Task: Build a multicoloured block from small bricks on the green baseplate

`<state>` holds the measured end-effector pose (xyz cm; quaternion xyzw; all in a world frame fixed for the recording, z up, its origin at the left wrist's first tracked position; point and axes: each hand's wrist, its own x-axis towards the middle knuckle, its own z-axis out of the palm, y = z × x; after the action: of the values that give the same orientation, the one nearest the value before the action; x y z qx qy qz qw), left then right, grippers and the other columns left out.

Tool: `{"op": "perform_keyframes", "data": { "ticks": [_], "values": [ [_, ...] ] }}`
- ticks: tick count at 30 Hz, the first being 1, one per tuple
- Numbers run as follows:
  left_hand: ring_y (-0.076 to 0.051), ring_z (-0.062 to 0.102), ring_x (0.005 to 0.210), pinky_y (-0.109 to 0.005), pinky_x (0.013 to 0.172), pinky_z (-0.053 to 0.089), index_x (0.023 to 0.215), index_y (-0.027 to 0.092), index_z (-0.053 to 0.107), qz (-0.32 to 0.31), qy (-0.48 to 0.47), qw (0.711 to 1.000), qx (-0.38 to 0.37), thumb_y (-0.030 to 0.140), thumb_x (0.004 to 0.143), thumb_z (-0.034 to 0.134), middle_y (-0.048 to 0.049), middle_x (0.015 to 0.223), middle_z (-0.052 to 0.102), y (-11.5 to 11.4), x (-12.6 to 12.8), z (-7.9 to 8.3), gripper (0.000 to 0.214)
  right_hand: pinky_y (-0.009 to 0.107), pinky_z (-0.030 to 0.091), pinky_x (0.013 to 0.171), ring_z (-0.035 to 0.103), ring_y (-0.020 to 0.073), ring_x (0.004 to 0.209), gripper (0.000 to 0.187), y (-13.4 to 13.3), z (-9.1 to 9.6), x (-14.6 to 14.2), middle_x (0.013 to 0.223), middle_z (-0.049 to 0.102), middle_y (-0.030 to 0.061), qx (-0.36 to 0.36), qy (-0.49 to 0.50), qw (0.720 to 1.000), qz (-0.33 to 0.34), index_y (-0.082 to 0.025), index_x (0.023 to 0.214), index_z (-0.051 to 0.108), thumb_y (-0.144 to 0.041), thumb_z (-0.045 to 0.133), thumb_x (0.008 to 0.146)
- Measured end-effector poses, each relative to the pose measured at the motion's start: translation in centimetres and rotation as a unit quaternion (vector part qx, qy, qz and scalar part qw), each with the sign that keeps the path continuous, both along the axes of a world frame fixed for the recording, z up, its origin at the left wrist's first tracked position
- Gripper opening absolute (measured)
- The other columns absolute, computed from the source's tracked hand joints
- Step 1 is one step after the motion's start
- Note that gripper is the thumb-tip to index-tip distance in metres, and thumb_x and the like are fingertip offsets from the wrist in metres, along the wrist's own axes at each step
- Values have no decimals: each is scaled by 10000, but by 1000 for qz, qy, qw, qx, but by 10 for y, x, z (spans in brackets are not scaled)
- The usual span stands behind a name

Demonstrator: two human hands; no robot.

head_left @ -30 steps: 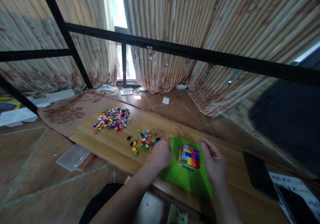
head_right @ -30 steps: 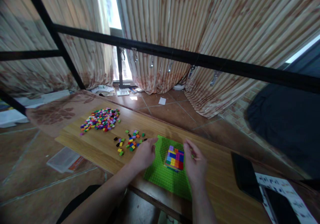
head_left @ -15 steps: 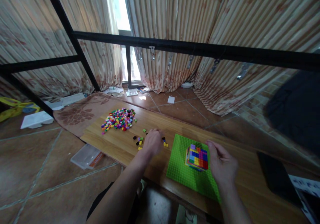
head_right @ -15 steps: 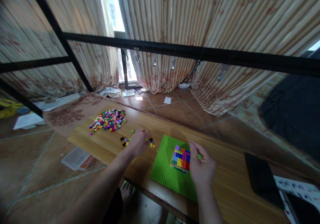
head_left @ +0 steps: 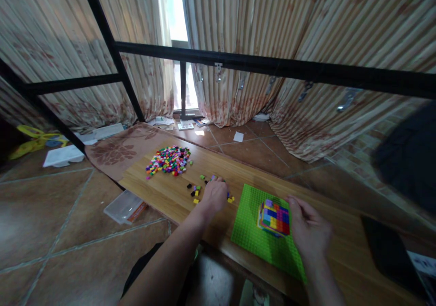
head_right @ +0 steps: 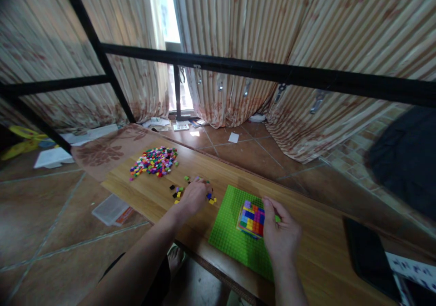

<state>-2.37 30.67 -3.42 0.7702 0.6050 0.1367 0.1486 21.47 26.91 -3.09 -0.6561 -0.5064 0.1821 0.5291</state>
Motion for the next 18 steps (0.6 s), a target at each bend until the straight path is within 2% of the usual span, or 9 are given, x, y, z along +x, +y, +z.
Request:
{"op": "perform_keyframes", "data": {
  "ticks": [3, 5, 9, 11, 14, 18],
  "values": [
    [-251, 601, 898, -388, 954, 397, 786, 127, 717, 2, -12, 1000, 11, 99, 715, 552, -138, 850, 665, 0, -2, 3, 181, 411, 516, 871, 693, 269, 916, 387, -1, 1, -1, 934, 750, 101, 9, 2, 1000, -2, -170, 905, 737, -515, 586, 812],
    [-247, 603, 908, -372, 934, 410, 800, 128, 705, 12, -52, 998, 19, 111, 706, 574, -125, 858, 668, 0, -3, 6, 162, 423, 513, 881, 692, 267, 911, 374, -1, 1, -3, 929, 749, 101, 19, 5, 1000, 2, -173, 901, 735, -505, 587, 816],
    [-177, 581, 739, -280, 719, 445, 786, 134, 688, -3, -220, 975, -26, 202, 758, 563, -55, 761, 651, -1, 4, 13, 145, 420, 525, 854, 680, 244, 905, 304, -5, 2, -11, 972, 735, 81, 46, 1, 997, 59, -203, 942, 725, -454, 604, 822],
    [-135, 538, 653, -241, 637, 417, 801, 127, 677, -20, -330, 941, -73, 242, 769, 565, -22, 703, 623, -3, 12, 16, 164, 409, 523, 845, 665, 229, 915, 261, -7, 5, -18, 1001, 718, 67, 64, -33, 991, 109, -229, 975, 720, -413, 609, 828],
    [-104, 502, 632, -216, 615, 390, 828, 122, 665, -28, -468, 872, -143, 274, 741, 616, 5, 683, 601, -9, 25, 21, 182, 402, 502, 864, 633, 217, 953, 217, -11, 11, -27, 1009, 697, 55, 97, -104, 974, 176, -263, 1010, 714, -345, 601, 844],
    [-98, 505, 671, -220, 660, 390, 806, 117, 678, -55, -559, 796, -227, 282, 683, 686, 2, 706, 611, -18, 40, 26, 207, 387, 496, 852, 604, 212, 976, 218, -16, 18, -34, 1014, 687, 45, 114, -155, 956, 222, -292, 1046, 700, -284, 603, 851]
  ]
}}
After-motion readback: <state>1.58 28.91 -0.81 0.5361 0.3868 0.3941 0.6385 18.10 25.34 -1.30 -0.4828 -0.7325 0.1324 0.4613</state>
